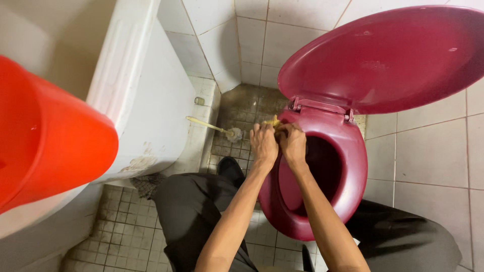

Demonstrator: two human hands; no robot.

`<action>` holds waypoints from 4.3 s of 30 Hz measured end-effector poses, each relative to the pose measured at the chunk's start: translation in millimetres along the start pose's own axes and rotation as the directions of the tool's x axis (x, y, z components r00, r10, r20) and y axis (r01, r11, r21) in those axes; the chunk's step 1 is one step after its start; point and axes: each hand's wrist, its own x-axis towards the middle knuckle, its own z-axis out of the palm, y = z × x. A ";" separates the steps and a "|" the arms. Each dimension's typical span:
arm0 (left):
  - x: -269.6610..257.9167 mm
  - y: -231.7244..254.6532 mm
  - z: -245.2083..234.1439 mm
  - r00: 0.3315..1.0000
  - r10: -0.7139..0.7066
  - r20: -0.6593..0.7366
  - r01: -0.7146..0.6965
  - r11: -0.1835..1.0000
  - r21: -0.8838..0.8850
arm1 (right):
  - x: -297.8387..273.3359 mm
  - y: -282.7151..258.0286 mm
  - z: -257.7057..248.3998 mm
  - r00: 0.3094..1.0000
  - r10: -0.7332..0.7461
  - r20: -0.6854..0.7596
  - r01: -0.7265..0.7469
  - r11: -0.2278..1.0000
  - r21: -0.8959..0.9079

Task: The person sits on the floor in front of a toilet and scrubs the rim and seat with a sponge. They then use a cloth and a spray bottle to wipe the toilet seat and rim.

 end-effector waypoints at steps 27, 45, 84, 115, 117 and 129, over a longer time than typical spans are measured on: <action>-243.4 40.3 -73.0 0.960 0.211 0.182 -0.191 0.974 -0.125 | -267.7 16.4 -82.2 0.955 0.281 0.098 -0.285 0.958 0.029; -188.4 140.4 56.6 0.836 0.429 0.342 -0.412 0.903 -0.125 | -212.4 103.1 -154.4 0.849 0.444 -0.287 -0.413 0.896 0.164; 2.4 69.3 31.7 0.987 0.158 -0.018 -0.158 0.987 -0.008 | 19.9 67.6 -59.5 1.000 0.005 0.000 -0.005 0.997 0.075; -246.0 47.1 -58.1 0.929 0.151 0.338 -0.176 0.983 0.044 | -249.4 26.3 -89.8 0.890 0.318 0.328 -0.367 0.925 0.100; -239.7 31.5 -70.6 0.958 0.097 0.268 -0.120 0.991 0.068 | -241.7 14.0 -73.2 0.914 0.243 0.326 -0.294 0.949 0.116; -110.3 1.8 -68.3 0.994 0.091 0.067 -0.100 0.985 0.144 | -116.7 -19.7 -12.5 0.991 -0.010 0.134 -0.017 0.981 0.195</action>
